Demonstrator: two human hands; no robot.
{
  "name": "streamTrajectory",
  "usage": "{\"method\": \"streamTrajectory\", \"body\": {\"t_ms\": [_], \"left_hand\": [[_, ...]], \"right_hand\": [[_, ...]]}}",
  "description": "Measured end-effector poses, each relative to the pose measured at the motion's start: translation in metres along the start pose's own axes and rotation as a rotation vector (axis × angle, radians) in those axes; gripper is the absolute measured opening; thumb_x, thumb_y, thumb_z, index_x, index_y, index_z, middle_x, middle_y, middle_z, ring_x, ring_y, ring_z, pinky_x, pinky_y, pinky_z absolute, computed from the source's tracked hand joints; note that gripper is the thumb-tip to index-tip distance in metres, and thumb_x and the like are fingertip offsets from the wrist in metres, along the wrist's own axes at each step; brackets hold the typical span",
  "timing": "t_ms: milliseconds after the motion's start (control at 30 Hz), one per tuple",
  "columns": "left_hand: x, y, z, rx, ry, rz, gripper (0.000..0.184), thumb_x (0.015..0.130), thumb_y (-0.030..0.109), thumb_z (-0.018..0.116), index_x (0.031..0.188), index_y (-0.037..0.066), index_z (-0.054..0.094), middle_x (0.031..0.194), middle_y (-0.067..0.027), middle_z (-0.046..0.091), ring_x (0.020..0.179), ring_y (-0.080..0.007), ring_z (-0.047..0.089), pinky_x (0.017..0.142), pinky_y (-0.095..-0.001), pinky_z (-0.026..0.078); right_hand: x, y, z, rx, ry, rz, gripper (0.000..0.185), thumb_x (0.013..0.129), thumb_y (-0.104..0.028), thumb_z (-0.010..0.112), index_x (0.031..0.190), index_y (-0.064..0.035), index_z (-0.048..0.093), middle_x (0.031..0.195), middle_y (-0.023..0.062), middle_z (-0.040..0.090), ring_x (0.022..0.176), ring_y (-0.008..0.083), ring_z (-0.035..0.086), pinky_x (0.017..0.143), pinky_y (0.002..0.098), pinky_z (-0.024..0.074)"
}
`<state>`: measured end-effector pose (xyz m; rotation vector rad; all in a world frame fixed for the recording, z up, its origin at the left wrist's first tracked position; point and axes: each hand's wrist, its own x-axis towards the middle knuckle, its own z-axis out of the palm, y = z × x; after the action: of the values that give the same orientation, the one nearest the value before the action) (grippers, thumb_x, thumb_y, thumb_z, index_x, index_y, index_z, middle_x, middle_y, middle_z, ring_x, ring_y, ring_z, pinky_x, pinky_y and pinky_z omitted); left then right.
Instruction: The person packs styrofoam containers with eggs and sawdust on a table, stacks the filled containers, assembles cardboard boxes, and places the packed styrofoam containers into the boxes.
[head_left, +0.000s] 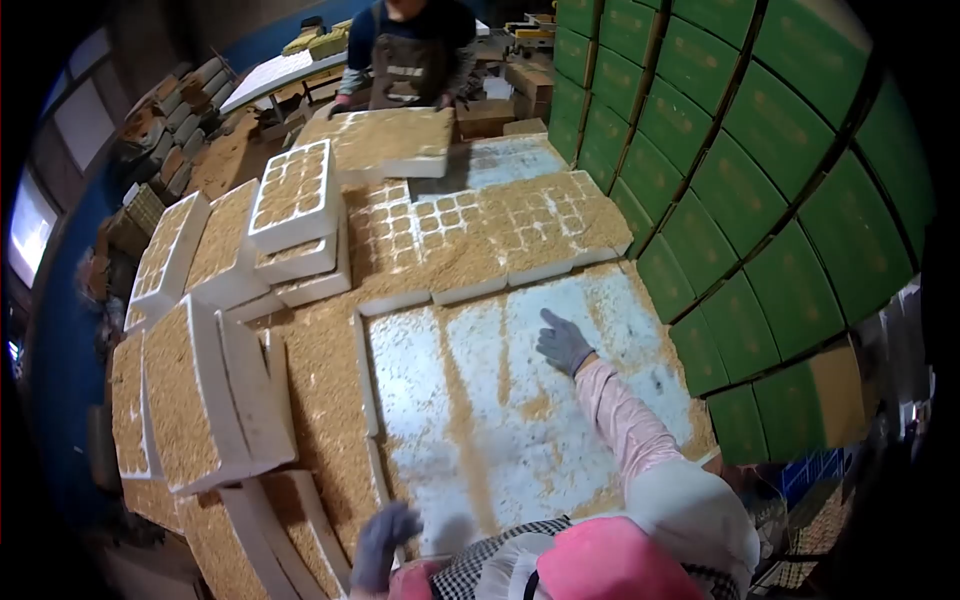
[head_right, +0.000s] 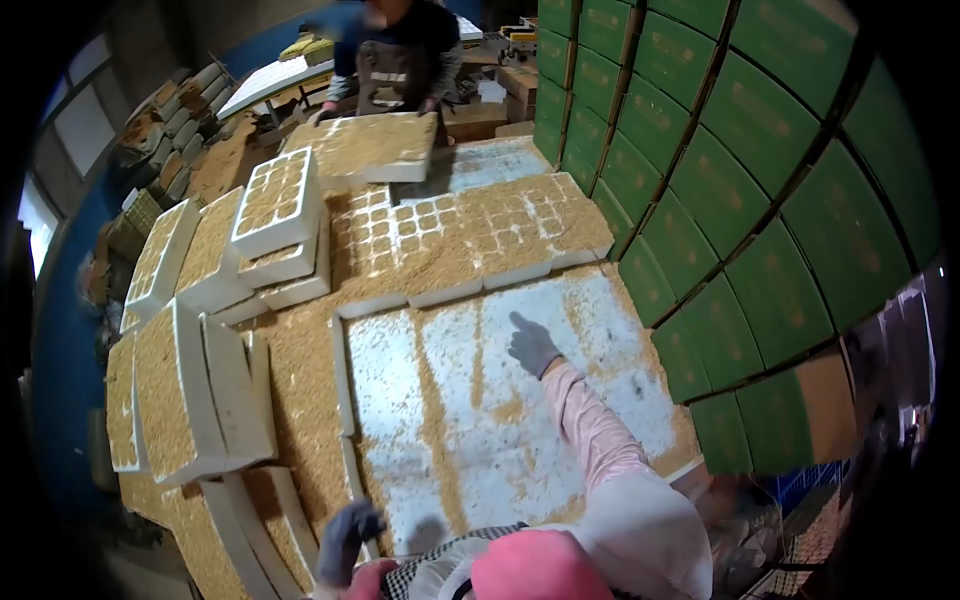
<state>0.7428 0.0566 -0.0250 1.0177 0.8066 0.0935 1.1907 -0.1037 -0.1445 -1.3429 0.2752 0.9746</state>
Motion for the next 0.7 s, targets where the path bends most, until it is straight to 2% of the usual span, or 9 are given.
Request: {"method": "streamTrajectory", "body": {"t_ms": [67, 100, 167, 200, 267, 367, 500, 633, 700], "left_hand": [[0.118, 0.009, 0.037, 0.022, -0.175, 0.038, 0.035, 0.097, 0.024, 0.045, 0.126, 0.003, 0.046, 0.112, -0.0163, 0.058, 0.098, -0.0251, 0.06, 0.088, -0.038, 0.049], [0.17, 0.022, 0.062, -0.179, -0.16, -0.124, 0.045, 0.092, 0.033, 0.055, 0.127, 0.006, 0.048, 0.102, -0.0099, 0.061, 0.091, -0.0217, 0.061, 0.082, -0.0354, 0.05], [0.284, 0.018, 0.084, -0.165, -0.236, -0.231, 0.051, 0.088, 0.04, 0.059, 0.126, 0.01, 0.045, 0.117, -0.0158, 0.054, 0.097, -0.0281, 0.058, 0.084, -0.0413, 0.05], [0.322, 0.028, 0.104, -0.202, -0.138, -0.235, 0.049, 0.086, 0.041, 0.061, 0.122, 0.012, 0.047, 0.109, -0.0139, 0.056, 0.094, -0.0281, 0.058, 0.081, -0.0417, 0.05], [0.389, 0.042, 0.146, -0.358, 0.01, -0.268, 0.04, 0.085, 0.041, 0.064, 0.112, 0.014, 0.052, 0.091, -0.0106, 0.056, 0.087, -0.0281, 0.057, 0.074, -0.0417, 0.051], [0.488, 0.014, 0.152, -0.511, 0.051, -0.238, 0.029, 0.085, 0.038, 0.063, 0.099, 0.015, 0.055, 0.077, -0.0089, 0.052, 0.077, -0.0277, 0.056, 0.067, -0.0407, 0.051], [0.49, 0.014, 0.165, -0.644, 0.022, -0.148, 0.018, 0.087, 0.031, 0.06, 0.087, 0.014, 0.053, 0.075, -0.0087, 0.052, 0.068, -0.0258, 0.054, 0.059, -0.0389, 0.051], [0.462, 0.009, 0.149, -0.525, 0.049, -0.119, 0.019, 0.087, 0.029, 0.059, 0.085, 0.011, 0.055, 0.076, -0.0062, 0.053, 0.072, -0.0202, 0.055, 0.062, -0.0346, 0.05], [0.452, -0.027, 0.119, -0.259, 0.217, -0.184, 0.069, 0.077, 0.026, 0.071, 0.128, 0.005, 0.03, 0.081, -0.0095, 0.056, 0.06, -0.018, 0.056, 0.05, -0.0301, 0.05]], "right_hand": [[0.055, -0.021, -0.04, 0.225, 0.099, 0.024, 0.065, 0.074, -0.051, 0.071, 0.117, -0.0075, 0.048, 0.113, 0.0127, 0.054, 0.102, 0.0257, 0.053, 0.076, 0.0468, 0.0471], [0.076, -0.032, -0.047, 0.478, 0.185, 0.07, 0.068, 0.074, -0.045, 0.074, 0.123, -0.0071, 0.045, 0.119, 0.0146, 0.052, 0.108, 0.0277, 0.052, 0.08, 0.051, 0.0467], [0.112, -0.051, -0.055, 0.492, 0.131, 0.049, 0.076, 0.074, -0.037, 0.076, 0.131, -0.0064, 0.037, 0.131, 0.0185, 0.041, 0.112, 0.0327, 0.049, 0.086, 0.056, 0.0442], [0.138, -0.053, -0.063, -0.289, 0.133, -0.257, 0.077, 0.074, -0.037, 0.075, 0.132, -0.0049, 0.035, 0.132, 0.0205, 0.04, 0.108, 0.0342, 0.051, 0.087, 0.0561, 0.0445], [0.173, -0.068, -0.059, -1.077, 0.108, -0.561, 0.079, 0.075, -0.037, 0.074, 0.134, -0.0033, 0.033, 0.132, 0.0226, 0.039, 0.105, 0.0357, 0.053, 0.088, 0.0562, 0.0448], [0.157, -0.082, -0.002, 0.306, 0.519, -0.18, 0.055, 0.083, -0.033, 0.066, 0.118, 0.0039, 0.046, 0.1, 0.0199, 0.06, 0.083, 0.031, 0.062, 0.07, 0.0437, 0.0562], [0.153, -0.067, -0.021, -0.018, 0.341, -0.325, 0.037, 0.087, -0.031, 0.06, 0.098, 0.0042, 0.056, 0.092, 0.0164, 0.059, 0.078, 0.0255, 0.061, 0.059, 0.0398, 0.0568], [0.117, -0.047, -0.015, 0.22, 0.295, -0.336, 0.032, 0.09, -0.028, 0.057, 0.099, 0.0028, 0.059, 0.095, 0.0113, 0.058, 0.079, 0.0202, 0.058, 0.061, 0.0368, 0.0562], [0.088, -0.02, -0.027, 0.145, 0.275, -0.328, 0.031, 0.093, -0.024, 0.054, 0.111, 0.0014, 0.054, 0.102, 0.0095, 0.057, 0.086, 0.0183, 0.057, 0.067, 0.0363, 0.0552]]}}
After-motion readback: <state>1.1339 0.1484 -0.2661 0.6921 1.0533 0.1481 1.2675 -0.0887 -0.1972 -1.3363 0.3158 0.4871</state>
